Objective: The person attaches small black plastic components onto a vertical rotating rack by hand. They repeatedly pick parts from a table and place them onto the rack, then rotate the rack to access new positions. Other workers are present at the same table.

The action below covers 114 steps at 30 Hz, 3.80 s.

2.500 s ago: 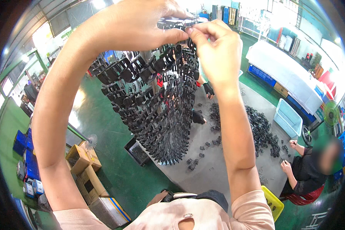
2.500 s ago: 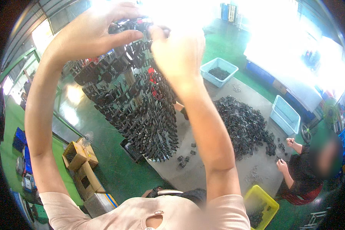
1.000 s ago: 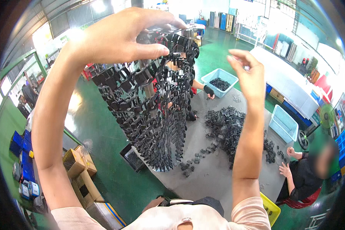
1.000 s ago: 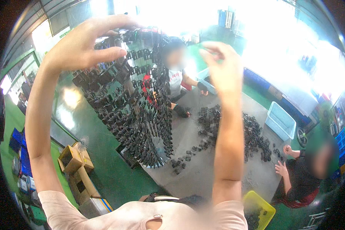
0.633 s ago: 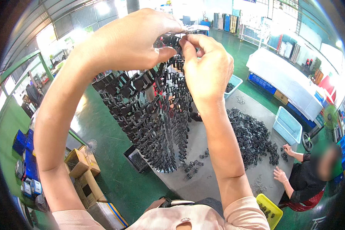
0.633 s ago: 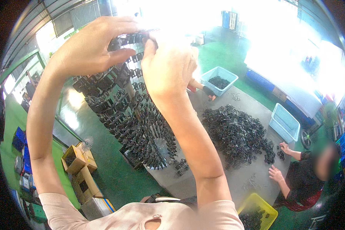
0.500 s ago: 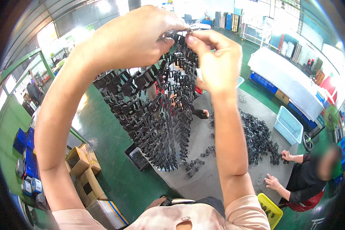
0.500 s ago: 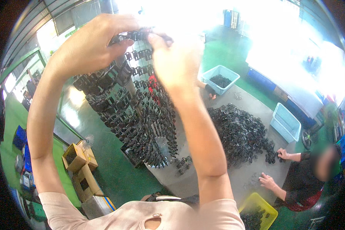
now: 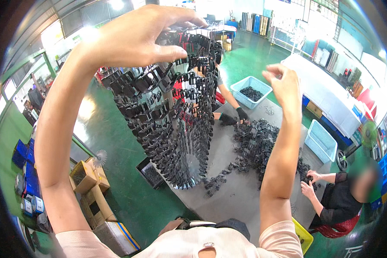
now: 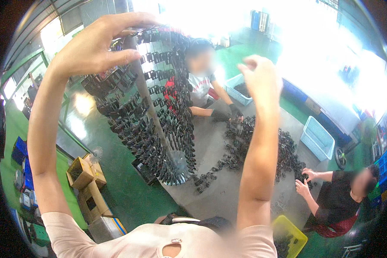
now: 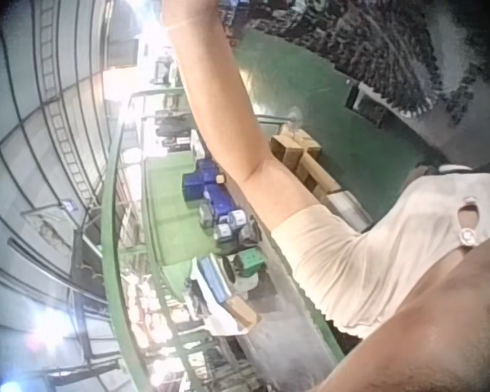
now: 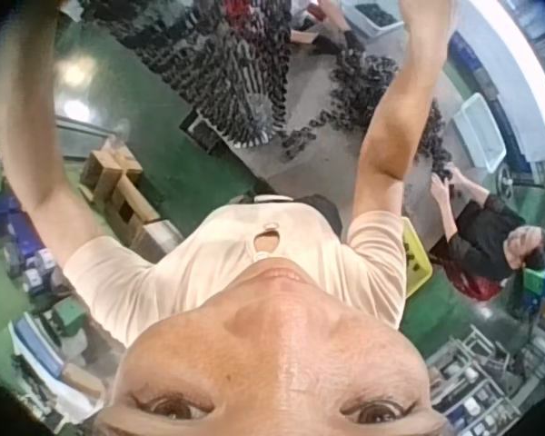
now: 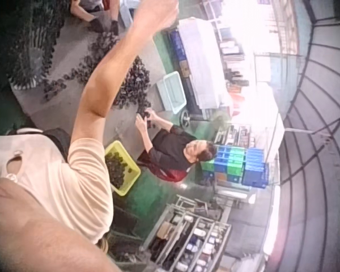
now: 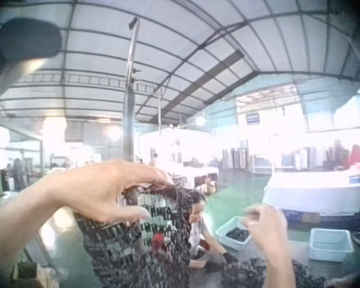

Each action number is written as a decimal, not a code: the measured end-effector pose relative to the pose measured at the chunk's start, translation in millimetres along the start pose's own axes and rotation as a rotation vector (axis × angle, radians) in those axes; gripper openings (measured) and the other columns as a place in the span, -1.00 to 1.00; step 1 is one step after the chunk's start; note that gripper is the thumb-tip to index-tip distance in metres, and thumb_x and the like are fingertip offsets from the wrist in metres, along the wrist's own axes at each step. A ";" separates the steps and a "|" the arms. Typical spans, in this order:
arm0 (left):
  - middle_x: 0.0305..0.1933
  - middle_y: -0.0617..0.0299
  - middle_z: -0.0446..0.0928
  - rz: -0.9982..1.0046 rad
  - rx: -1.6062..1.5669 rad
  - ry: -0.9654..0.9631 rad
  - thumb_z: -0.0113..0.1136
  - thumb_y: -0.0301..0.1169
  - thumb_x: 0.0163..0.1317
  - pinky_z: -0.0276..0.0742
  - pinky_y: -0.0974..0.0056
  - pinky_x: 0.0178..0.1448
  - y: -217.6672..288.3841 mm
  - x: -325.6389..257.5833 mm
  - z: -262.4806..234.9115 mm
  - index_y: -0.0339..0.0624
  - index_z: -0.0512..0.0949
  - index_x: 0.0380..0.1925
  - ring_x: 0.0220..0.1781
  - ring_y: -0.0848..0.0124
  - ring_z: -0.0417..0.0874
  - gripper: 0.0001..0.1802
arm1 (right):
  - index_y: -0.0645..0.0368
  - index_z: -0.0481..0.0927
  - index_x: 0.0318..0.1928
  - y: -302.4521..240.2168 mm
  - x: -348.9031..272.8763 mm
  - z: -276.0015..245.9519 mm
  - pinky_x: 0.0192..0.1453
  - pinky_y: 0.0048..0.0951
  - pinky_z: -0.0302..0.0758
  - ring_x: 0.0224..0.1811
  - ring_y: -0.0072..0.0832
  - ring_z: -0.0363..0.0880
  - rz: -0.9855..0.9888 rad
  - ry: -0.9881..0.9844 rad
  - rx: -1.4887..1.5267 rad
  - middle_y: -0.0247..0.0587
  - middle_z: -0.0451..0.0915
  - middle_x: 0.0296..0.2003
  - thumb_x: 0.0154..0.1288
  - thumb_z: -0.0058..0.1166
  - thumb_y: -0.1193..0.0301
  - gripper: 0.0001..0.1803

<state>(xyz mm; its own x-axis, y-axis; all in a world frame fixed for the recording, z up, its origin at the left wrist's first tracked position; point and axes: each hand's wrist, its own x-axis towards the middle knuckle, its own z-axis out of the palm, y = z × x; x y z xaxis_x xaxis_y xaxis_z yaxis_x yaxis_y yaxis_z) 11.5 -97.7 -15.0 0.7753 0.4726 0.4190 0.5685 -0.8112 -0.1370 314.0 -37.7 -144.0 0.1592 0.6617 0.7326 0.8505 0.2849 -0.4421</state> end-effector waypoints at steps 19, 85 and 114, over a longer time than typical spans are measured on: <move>0.00 -0.18 0.54 -0.110 0.193 0.011 -0.10 -0.57 0.15 0.45 0.15 0.22 20.5 15.8 7.3 -0.44 0.50 -0.02 0.04 0.01 0.57 -0.61 | 0.28 0.68 -0.22 -49.7 1.9 6.0 -0.01 -0.53 0.46 -0.28 -0.54 0.61 0.084 -0.018 0.804 -0.22 0.68 -0.27 0.09 0.25 0.48 -0.79; -0.04 -0.12 0.56 -0.053 0.044 -0.087 -0.01 -0.62 0.14 0.47 0.14 0.18 -3.3 18.9 -1.6 -0.30 0.46 0.08 0.00 0.07 0.59 -0.56 | 0.25 0.69 -0.24 3.3 11.6 -23.3 -0.02 -0.50 0.41 -0.25 -0.55 0.57 0.176 -0.175 0.436 -0.28 0.66 -0.31 0.09 0.29 0.39 -0.76; -0.03 -0.23 0.53 0.064 0.131 0.014 0.01 -0.53 0.06 0.46 0.16 0.18 -3.1 17.7 -4.2 -0.39 0.49 0.01 0.02 0.01 0.57 -0.56 | 0.20 0.69 -0.21 -14.4 11.7 -22.0 -0.12 -0.47 0.46 -0.28 -0.46 0.59 -0.001 0.042 -0.049 -0.14 0.67 -0.32 0.06 0.29 0.33 -0.72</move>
<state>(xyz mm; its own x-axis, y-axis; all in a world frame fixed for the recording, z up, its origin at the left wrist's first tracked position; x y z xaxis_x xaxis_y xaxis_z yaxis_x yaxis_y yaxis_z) 22.3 -88.3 -3.5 0.8076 0.4160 0.4181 0.5500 -0.7872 -0.2791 314.6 -49.3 -117.7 0.1785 0.6311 0.7548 0.8740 0.2507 -0.4163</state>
